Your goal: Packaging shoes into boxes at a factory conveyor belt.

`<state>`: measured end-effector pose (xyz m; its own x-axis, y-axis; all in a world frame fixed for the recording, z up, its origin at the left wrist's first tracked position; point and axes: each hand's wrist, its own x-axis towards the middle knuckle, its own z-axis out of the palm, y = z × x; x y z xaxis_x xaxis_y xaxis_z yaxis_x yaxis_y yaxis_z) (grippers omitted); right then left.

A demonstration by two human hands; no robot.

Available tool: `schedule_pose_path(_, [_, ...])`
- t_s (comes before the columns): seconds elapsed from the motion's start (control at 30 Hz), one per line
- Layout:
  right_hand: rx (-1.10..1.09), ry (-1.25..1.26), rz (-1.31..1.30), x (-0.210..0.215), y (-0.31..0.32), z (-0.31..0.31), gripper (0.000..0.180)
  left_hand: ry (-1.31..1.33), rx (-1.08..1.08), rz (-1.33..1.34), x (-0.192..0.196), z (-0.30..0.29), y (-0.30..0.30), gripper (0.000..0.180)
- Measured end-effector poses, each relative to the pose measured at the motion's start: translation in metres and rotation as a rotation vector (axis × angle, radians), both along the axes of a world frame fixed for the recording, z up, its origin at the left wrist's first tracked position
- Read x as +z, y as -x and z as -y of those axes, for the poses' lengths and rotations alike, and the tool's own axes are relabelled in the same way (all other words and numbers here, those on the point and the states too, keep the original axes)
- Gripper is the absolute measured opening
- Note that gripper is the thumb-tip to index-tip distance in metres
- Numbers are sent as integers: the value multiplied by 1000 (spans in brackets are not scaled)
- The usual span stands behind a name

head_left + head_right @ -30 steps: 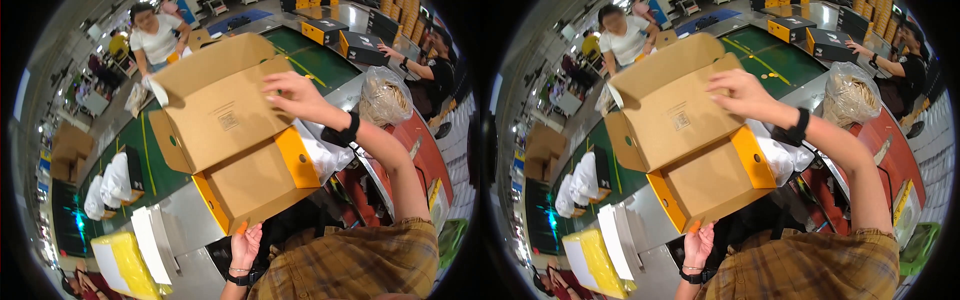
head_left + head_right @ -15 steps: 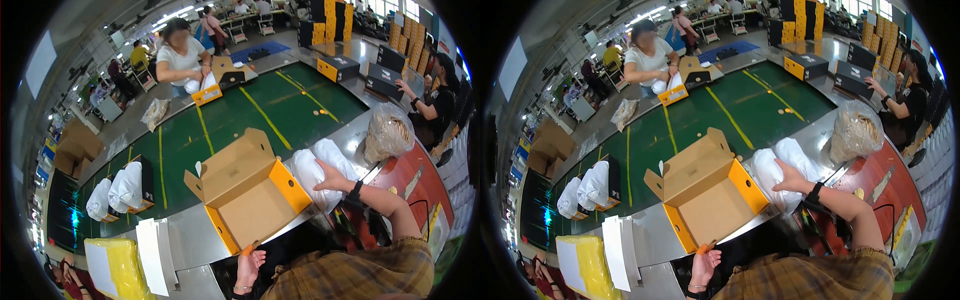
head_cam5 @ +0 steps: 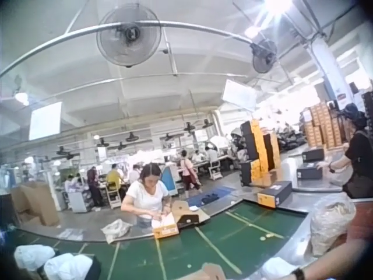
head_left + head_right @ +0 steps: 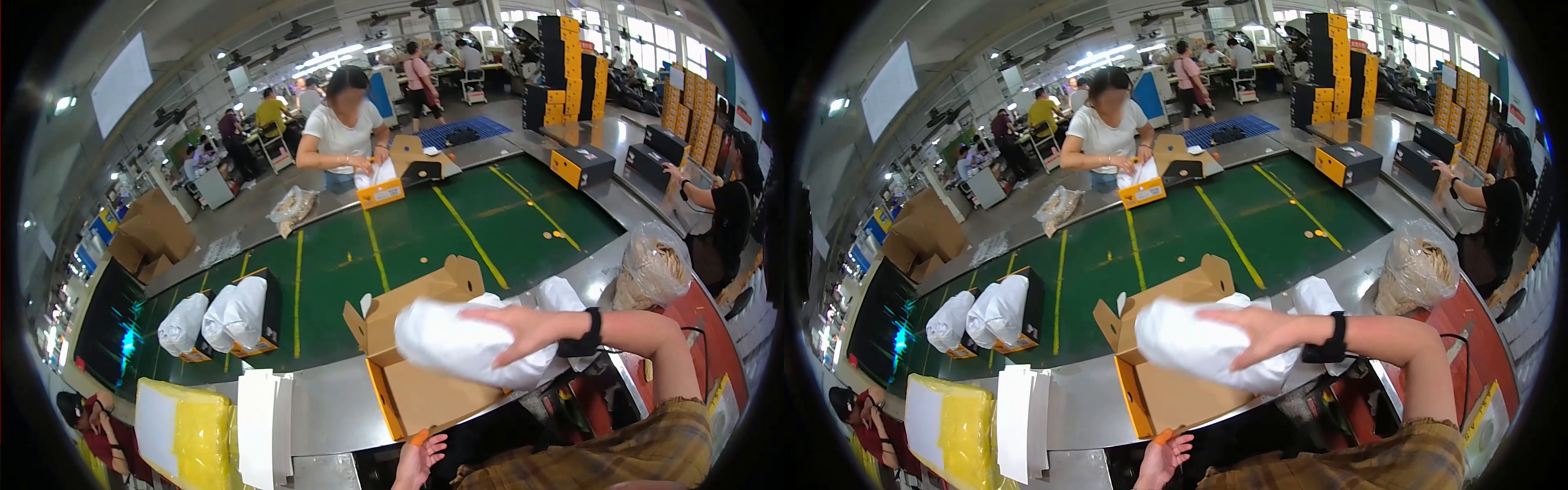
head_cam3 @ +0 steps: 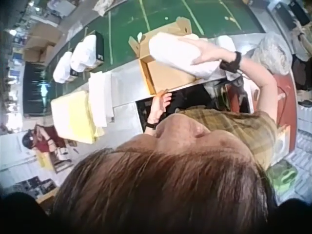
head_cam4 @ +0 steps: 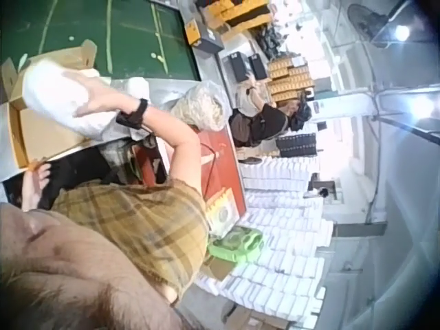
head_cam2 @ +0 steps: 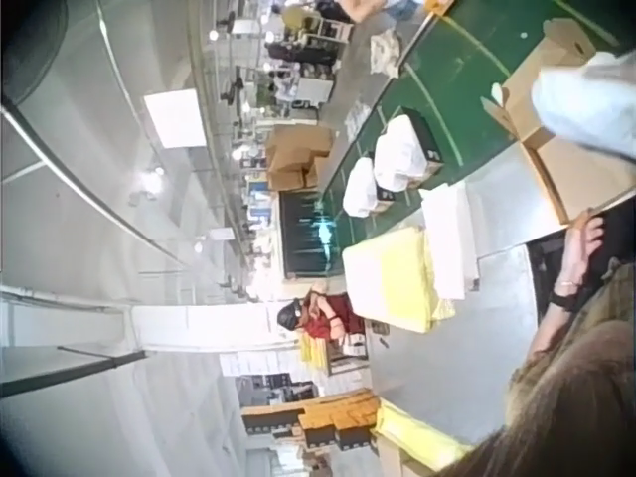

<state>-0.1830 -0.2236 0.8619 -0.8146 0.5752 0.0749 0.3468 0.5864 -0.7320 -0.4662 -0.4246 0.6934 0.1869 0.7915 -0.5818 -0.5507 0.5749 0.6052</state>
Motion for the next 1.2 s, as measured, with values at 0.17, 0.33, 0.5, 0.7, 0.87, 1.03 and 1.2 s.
schedule_pose_path(0.17, [412, 303, 256, -82, 76, -23, 103, 32, 50, -62, 25, 14, -8, 39])
schedule_pose_path(0.33, [472, 630, 620, -139, 80, -50, 88, -12, 64, -74, 31, 20, -16, 45])
schedule_pose_path(0.5, [309, 48, 759, -164, 47, -18, 82, -96, 55, 72, -38, 7, -6, 62])
schedule_pose_path(0.7, [51, -237, 523, -126, 46, 87, 106, -152, 33, -110, -33, 28, -1, 74])
schedule_pose_path(0.87, [-351, -401, 533, -122, 78, 104, 88, -176, -133, -396, -19, 20, 3, 52])
schedule_pose_path(1.03, [-241, -457, 360, -118, 121, 102, 85, -246, -16, -611, -2, 48, 33, 45])
schedule_pose_path(1.2, [-210, -290, 431, -143, 113, 82, 103, -238, 255, -505, 4, 69, 70, 39])
